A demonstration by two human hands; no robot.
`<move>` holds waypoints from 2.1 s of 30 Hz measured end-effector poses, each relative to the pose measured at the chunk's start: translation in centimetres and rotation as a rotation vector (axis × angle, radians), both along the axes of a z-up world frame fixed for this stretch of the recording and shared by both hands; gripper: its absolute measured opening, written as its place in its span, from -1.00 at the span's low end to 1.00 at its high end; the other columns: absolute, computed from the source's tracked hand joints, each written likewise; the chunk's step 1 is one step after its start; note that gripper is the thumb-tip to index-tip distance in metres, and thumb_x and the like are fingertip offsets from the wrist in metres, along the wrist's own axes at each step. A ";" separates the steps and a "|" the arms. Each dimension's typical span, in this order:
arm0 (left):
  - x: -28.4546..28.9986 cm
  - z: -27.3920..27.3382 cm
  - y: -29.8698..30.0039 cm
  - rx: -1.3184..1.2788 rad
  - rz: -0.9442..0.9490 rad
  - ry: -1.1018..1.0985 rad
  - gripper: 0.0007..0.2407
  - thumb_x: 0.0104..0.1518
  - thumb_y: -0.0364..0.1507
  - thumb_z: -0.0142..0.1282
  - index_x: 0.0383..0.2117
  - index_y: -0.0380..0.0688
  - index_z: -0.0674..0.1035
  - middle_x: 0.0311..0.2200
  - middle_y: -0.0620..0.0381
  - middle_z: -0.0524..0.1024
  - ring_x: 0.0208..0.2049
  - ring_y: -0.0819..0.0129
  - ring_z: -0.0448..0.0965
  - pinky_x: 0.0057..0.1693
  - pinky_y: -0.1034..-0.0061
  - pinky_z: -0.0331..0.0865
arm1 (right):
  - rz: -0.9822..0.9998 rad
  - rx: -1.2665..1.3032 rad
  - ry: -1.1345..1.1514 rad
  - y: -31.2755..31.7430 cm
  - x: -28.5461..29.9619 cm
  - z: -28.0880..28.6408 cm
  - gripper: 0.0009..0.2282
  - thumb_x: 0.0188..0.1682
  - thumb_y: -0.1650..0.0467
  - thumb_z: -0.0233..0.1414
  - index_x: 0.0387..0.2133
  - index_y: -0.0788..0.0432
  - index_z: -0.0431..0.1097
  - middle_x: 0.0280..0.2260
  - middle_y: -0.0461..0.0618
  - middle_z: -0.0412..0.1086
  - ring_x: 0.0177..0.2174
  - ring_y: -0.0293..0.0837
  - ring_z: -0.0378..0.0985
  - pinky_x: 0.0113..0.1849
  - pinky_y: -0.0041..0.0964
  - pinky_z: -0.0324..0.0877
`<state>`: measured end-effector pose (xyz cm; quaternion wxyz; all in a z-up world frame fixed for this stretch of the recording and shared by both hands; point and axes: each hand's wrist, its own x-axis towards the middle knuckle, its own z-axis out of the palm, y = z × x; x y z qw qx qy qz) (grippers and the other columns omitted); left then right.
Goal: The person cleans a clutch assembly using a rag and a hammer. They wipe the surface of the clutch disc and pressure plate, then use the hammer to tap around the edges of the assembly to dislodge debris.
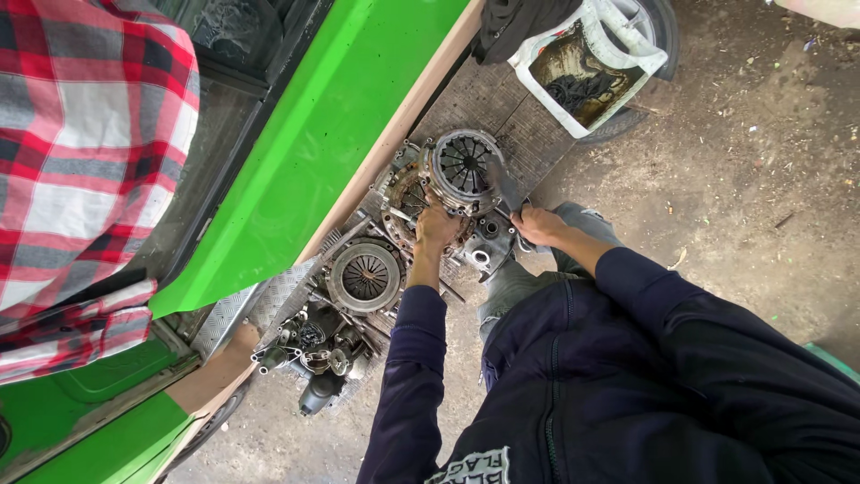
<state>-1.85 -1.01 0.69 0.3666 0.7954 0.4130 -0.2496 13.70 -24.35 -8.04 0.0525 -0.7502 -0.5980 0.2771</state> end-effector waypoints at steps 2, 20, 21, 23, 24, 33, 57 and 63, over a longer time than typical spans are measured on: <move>0.4 1.0 0.2 -0.020 0.012 -0.003 -0.09 0.13 -0.25 0.17 0.39 -0.47 -0.27 -0.66 0.10 0.43 -0.74 0.46 0.31 -0.61 0.58 0.29 | -0.071 -0.124 0.048 0.0 0.2 0.8 -0.60 0.20 0.19 -0.24 -0.12 0.37 0.26 -0.47 0.34 0.48 -0.45 0.22 0.63 -0.43 0.12 0.50; 4.9 -2.5 -8.2 0.364 0.176 -0.468 -0.41 0.09 -0.41 0.14 0.33 -0.16 0.27 0.32 -0.12 0.32 0.35 -0.03 0.23 0.45 0.06 0.03 | -0.626 -0.078 0.258 3.9 8.1 2.2 -0.51 0.19 0.17 -0.26 0.11 0.42 0.03 -0.38 0.44 0.49 -0.38 0.37 0.59 -0.32 0.22 0.46; 6.5 -2.7 -7.8 0.301 0.177 -0.518 -0.43 0.11 -0.40 0.13 0.32 -0.16 0.31 0.29 -0.13 0.38 0.32 -0.03 0.30 0.44 0.06 0.06 | -0.633 -0.046 0.304 4.5 8.8 2.2 -0.49 0.18 0.19 -0.26 0.15 0.44 -0.03 -0.39 0.45 0.49 -0.40 0.38 0.58 -0.33 0.23 0.45; 9.8 -3.1 -6.6 0.209 0.193 -0.465 -0.50 0.15 -0.37 0.14 0.26 -0.17 0.37 0.20 -0.19 0.45 0.23 -0.12 0.40 0.36 0.13 0.23 | -0.587 -0.166 0.379 5.7 10.2 2.2 -0.57 0.22 0.19 -0.30 0.08 0.38 0.03 -0.40 0.41 0.50 -0.40 0.35 0.62 -0.31 0.20 0.49; 11.1 -3.2 -6.1 0.161 0.200 -0.435 -0.53 0.16 -0.35 0.15 0.23 -0.17 0.41 0.15 -0.21 0.48 0.19 -0.17 0.44 0.32 0.16 0.31 | -0.564 -0.229 0.419 6.1 10.6 2.1 -0.60 0.24 0.19 -0.32 0.04 0.35 0.05 -0.40 0.39 0.50 -0.40 0.33 0.64 -0.30 0.18 0.50; 20.4 -2.6 -5.3 -0.104 0.449 -0.305 -0.38 0.12 -0.25 0.09 0.37 -0.03 0.22 0.18 -0.19 0.40 0.15 -0.12 0.41 0.24 0.24 0.29 | -0.530 -0.155 0.370 10.0 15.8 0.1 -0.63 0.18 0.22 -0.20 0.04 0.32 0.07 -0.12 0.43 0.40 -0.16 0.32 0.54 -0.14 0.14 0.45; 16.7 -1.4 -3.8 -0.015 0.742 -0.445 -0.61 0.14 -0.39 0.09 0.14 -0.17 0.53 -0.10 -0.06 0.67 -0.06 0.23 0.67 0.10 0.44 0.48 | -0.465 0.415 -0.105 19.9 31.3 9.6 -0.76 0.01 0.44 0.15 -0.06 0.16 0.37 -0.12 0.20 0.27 -0.12 0.18 0.42 -0.23 0.07 0.47; 18.3 -2.8 -2.8 0.091 0.656 -0.587 -0.63 0.14 -0.38 0.15 0.06 -0.29 0.53 -0.11 -0.11 0.68 -0.09 0.16 0.72 0.06 0.40 0.54 | -0.489 0.444 -0.009 18.1 31.2 11.3 -0.82 0.11 0.37 0.15 -0.09 0.13 0.40 -0.08 0.13 0.28 -0.03 0.16 0.40 -0.11 0.09 0.42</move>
